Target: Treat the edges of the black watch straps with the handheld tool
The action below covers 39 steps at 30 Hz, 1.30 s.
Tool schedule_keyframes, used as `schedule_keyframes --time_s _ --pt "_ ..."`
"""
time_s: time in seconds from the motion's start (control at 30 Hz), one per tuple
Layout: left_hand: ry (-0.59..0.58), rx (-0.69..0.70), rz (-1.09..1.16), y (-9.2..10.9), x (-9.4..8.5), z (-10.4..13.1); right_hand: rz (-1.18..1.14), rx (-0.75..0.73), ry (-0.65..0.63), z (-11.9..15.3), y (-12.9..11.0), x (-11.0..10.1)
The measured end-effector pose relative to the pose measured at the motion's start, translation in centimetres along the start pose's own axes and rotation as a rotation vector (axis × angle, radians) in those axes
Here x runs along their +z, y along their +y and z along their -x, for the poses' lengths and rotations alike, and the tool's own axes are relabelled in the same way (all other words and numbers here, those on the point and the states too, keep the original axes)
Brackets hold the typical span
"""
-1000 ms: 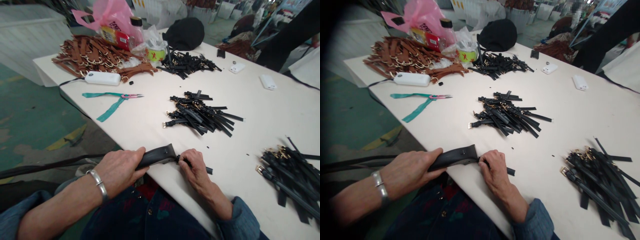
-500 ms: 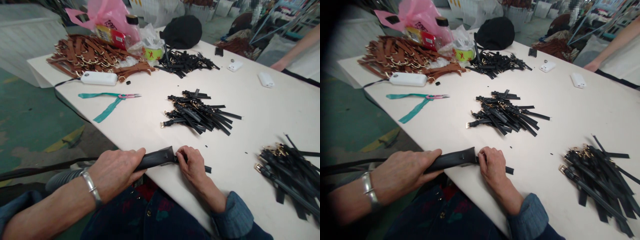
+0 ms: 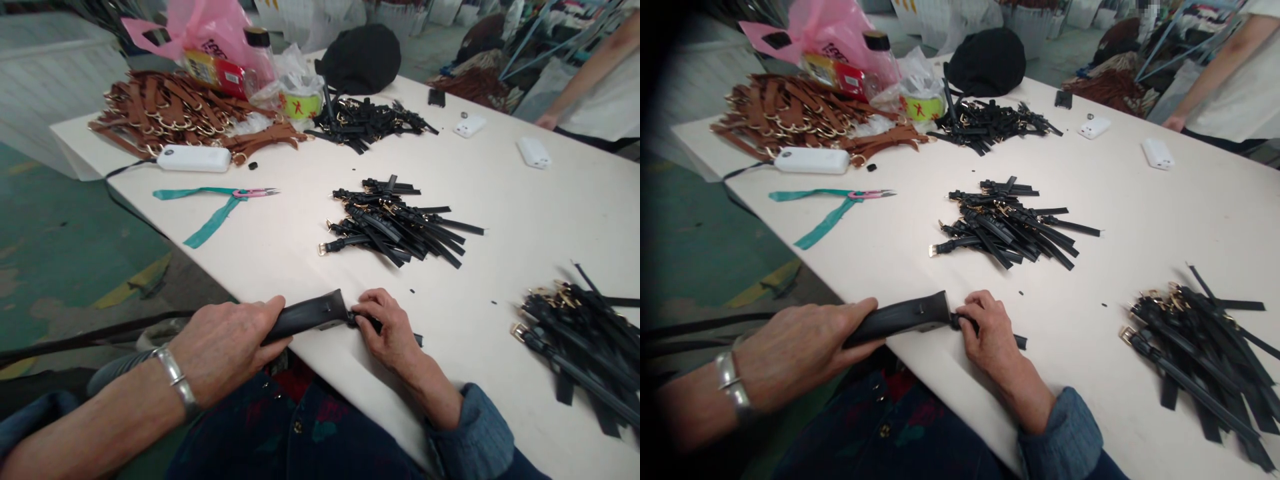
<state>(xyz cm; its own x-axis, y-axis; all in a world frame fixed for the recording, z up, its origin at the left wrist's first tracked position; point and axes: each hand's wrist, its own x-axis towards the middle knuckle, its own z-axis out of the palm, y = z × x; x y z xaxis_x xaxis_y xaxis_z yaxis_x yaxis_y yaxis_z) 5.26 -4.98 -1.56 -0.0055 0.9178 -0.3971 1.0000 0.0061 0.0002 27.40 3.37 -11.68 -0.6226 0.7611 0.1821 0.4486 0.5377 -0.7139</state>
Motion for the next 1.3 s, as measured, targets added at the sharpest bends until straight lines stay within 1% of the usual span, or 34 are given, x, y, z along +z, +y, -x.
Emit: schedule_keyframes --time_s 0.17,0.37,0.5,0.67,0.8,0.97,1.1,1.2,1.3 --pt "0.013 0.021 -0.015 0.4 -0.2 -0.8 -0.036 0.01 0.011 0.1 0.3 -0.1" --pt "-0.035 0.016 -0.045 0.0 -0.6 0.1 -0.037 0.022 -0.007 -0.1 0.1 -0.2" --pt "-0.038 0.034 -0.077 0.4 -1.0 0.1 -0.049 0.026 -0.003 -0.1 0.1 -0.2" --pt "0.006 0.018 -0.094 1.3 -0.6 -1.0 -0.045 0.026 0.009 0.0 0.2 -0.1" --pt "0.02 -0.006 -0.078 1.2 -0.2 -1.2 -0.022 0.031 0.021 0.1 0.2 0.0" --pt "0.002 -0.073 -0.045 0.1 -0.2 -0.3 -0.013 0.019 0.019 0.1 0.2 0.0" --pt "-0.034 -0.052 -0.02 -0.3 0.0 0.8 -0.025 0.015 0.026 0.0 0.1 0.0" --pt "-0.03 -0.021 -0.025 0.2 0.3 0.8 -0.034 0.017 0.027 0.1 0.1 0.0" --pt "-0.006 -0.012 -0.039 1.1 0.3 -0.2 -0.04 0.019 0.027 0.1 0.2 0.1"
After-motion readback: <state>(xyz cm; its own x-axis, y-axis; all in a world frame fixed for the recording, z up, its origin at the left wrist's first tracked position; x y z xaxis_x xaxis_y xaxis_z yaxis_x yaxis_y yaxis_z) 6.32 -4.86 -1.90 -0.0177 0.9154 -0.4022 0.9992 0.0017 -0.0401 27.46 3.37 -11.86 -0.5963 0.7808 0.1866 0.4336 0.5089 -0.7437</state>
